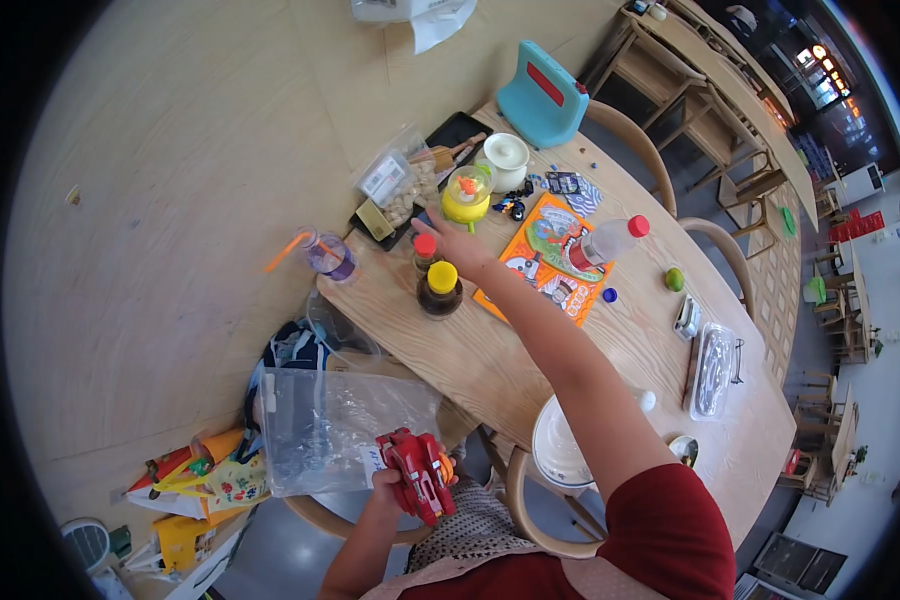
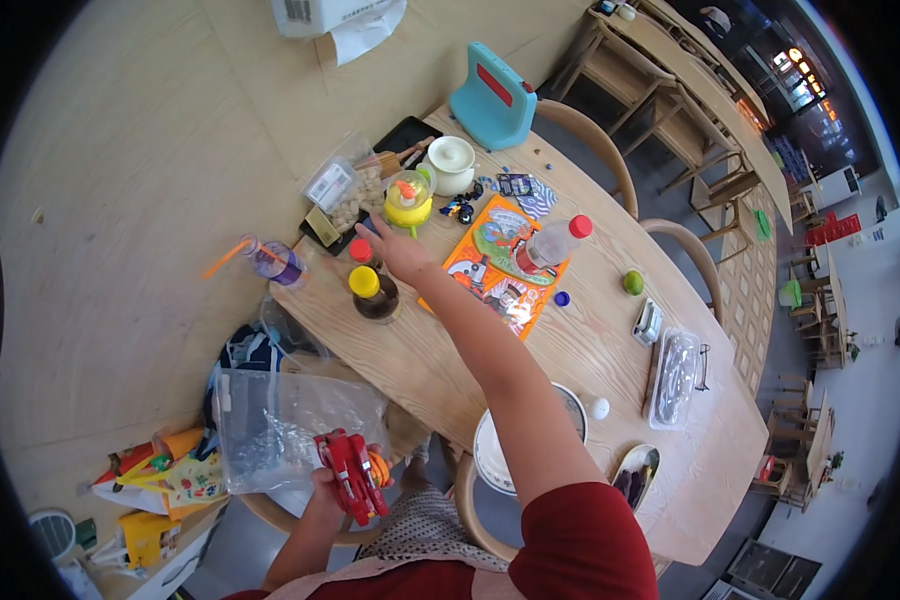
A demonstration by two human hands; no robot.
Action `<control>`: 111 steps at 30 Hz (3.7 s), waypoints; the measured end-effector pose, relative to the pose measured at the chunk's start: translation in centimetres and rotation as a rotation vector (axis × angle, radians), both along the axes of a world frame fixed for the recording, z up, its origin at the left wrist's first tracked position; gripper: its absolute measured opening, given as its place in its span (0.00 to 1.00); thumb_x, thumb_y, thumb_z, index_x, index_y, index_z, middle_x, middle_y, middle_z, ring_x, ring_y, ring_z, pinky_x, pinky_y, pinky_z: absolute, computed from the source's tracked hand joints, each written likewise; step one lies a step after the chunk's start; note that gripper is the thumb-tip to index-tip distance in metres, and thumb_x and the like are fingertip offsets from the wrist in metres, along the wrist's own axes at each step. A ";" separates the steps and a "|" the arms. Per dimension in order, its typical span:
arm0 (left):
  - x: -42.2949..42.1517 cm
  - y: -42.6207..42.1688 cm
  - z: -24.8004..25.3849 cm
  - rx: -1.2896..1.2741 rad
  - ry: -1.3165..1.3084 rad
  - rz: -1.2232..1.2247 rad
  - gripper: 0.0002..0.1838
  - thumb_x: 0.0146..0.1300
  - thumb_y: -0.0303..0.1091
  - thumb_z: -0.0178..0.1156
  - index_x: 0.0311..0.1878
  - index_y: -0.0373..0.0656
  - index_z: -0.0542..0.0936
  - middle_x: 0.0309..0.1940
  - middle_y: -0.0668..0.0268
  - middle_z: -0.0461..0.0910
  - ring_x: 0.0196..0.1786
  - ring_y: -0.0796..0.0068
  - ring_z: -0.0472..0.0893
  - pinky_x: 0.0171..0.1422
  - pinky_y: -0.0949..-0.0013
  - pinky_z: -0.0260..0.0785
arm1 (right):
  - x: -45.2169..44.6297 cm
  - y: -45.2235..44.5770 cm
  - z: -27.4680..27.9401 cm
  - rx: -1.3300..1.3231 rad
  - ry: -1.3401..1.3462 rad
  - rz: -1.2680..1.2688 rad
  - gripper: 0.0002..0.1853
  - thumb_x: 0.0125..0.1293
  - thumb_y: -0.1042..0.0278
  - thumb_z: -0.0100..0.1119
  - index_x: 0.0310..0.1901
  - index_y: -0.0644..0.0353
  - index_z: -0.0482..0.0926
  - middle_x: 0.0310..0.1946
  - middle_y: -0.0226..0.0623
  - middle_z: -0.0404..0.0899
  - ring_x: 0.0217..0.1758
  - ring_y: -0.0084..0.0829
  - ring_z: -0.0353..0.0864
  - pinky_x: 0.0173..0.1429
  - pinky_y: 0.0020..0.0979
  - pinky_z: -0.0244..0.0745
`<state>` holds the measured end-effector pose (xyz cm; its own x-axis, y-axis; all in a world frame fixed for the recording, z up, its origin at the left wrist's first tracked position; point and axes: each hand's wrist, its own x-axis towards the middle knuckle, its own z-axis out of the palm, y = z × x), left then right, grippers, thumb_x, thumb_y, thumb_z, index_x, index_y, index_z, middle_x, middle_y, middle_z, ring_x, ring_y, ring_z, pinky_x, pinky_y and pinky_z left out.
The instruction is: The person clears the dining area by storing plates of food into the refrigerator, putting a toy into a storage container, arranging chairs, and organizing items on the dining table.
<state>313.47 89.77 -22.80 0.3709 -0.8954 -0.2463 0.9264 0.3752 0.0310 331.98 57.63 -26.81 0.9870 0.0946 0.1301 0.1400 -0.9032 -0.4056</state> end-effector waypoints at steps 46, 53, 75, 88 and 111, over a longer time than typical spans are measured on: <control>-0.7 3.7 2.3 -0.357 0.053 0.003 0.21 0.60 0.48 0.47 0.56 0.54 0.67 0.65 0.52 0.43 0.53 0.40 0.64 0.50 0.40 0.63 | -5.7 10.9 0.8 1.294 0.053 -0.778 0.34 0.57 0.65 0.56 0.57 0.57 0.44 0.44 0.43 0.65 0.34 0.28 0.74 0.27 0.27 0.77; -0.3 3.4 3.0 -0.284 0.022 -0.010 0.22 0.61 0.48 0.46 0.57 0.55 0.66 0.64 0.51 0.44 0.52 0.40 0.64 0.50 0.39 0.63 | -3.4 8.6 0.2 1.369 0.062 -0.811 0.35 0.56 0.69 0.55 0.60 0.61 0.44 0.35 0.41 0.71 0.29 0.26 0.75 0.31 0.25 0.75; -1.4 2.3 4.8 -0.200 0.010 -0.017 0.18 0.59 0.44 0.51 0.53 0.51 0.69 0.63 0.49 0.48 0.48 0.42 0.70 0.43 0.43 0.69 | -13.9 2.5 5.8 0.558 -0.035 -0.772 0.32 0.34 0.58 0.71 0.42 0.62 0.70 0.35 0.38 0.77 0.37 0.29 0.77 0.43 0.30 0.71; -6.0 6.5 5.5 -0.321 -0.099 0.022 0.22 0.61 0.50 0.45 0.56 0.53 0.66 0.64 0.50 0.44 0.51 0.38 0.65 0.47 0.37 0.65 | -15.9 13.8 6.9 0.731 0.024 -0.208 0.30 0.55 0.51 0.56 0.53 0.65 0.65 0.50 0.49 0.68 0.55 0.41 0.67 0.61 0.37 0.57; -30.5 34.2 13.2 -0.018 -0.330 0.640 0.41 0.44 0.43 0.58 0.63 0.42 0.54 0.59 0.53 0.59 0.56 0.48 0.67 0.56 0.41 0.59 | -49.7 42.7 21.6 0.267 -0.159 0.584 0.03 0.48 0.74 0.58 0.26 0.60 0.74 0.21 0.34 0.73 0.25 0.35 0.73 0.27 0.32 0.68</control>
